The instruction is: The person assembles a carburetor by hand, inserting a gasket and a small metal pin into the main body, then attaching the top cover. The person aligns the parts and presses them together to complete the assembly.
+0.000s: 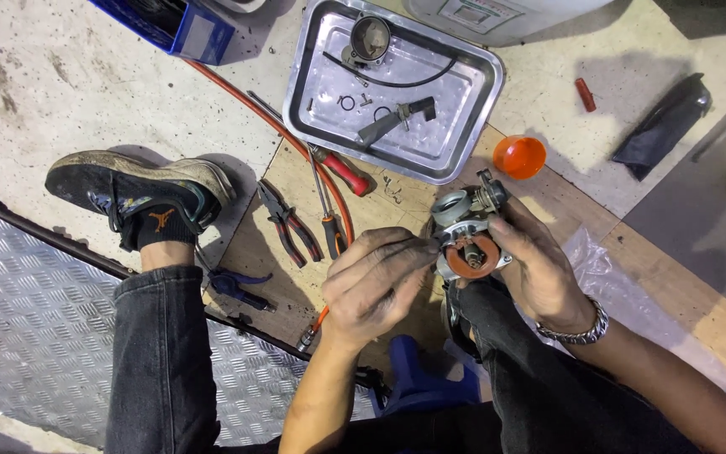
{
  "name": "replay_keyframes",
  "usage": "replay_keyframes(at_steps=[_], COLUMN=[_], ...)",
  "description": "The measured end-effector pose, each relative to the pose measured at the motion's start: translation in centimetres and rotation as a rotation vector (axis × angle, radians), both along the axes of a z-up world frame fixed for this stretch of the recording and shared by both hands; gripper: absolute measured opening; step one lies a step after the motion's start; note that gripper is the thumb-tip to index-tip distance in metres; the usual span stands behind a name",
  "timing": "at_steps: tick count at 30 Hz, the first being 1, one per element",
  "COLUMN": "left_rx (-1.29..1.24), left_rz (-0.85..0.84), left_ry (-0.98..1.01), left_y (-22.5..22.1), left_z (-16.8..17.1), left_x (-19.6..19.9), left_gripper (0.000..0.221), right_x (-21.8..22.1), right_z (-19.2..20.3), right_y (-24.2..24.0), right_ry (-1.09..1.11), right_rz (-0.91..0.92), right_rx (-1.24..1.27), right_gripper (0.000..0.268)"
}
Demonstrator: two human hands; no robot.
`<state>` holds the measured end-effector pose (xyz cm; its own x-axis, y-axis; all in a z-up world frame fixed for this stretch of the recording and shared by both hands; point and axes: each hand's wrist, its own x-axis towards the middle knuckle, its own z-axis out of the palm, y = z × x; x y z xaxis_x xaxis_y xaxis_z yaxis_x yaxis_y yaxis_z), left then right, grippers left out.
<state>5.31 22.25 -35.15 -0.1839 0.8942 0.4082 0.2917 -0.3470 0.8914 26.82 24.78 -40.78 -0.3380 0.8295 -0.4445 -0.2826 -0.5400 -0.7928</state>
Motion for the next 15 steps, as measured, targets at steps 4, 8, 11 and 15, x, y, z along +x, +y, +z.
replay_keyframes(at_steps=[4,8,11,15], left_rx=[-0.01,-0.069,-0.079,-0.062], left_rz=[0.048,0.026,0.02,-0.021], left_ry=[-0.047,-0.112,-0.129,-0.099], left_y=[0.0,0.3,0.3,0.5], left_z=[-0.8,-0.7,0.0,0.9], left_x=[0.6,0.6,0.6,0.4], left_gripper=[0.01,0.012,0.012,0.013], right_x=[-0.2,-1.2,-1.5,-2.1], right_z=[-0.9,1.7,2.0,3.3], right_y=[-0.4,0.1,-0.3,-0.3], right_ry=[-0.028,-0.045,0.018,-0.038], right_rz=[-0.014,0.021,-0.006,-0.035], right_rx=[0.044,0.08,0.056,0.058], right_gripper=[0.051,0.052,0.06,0.06])
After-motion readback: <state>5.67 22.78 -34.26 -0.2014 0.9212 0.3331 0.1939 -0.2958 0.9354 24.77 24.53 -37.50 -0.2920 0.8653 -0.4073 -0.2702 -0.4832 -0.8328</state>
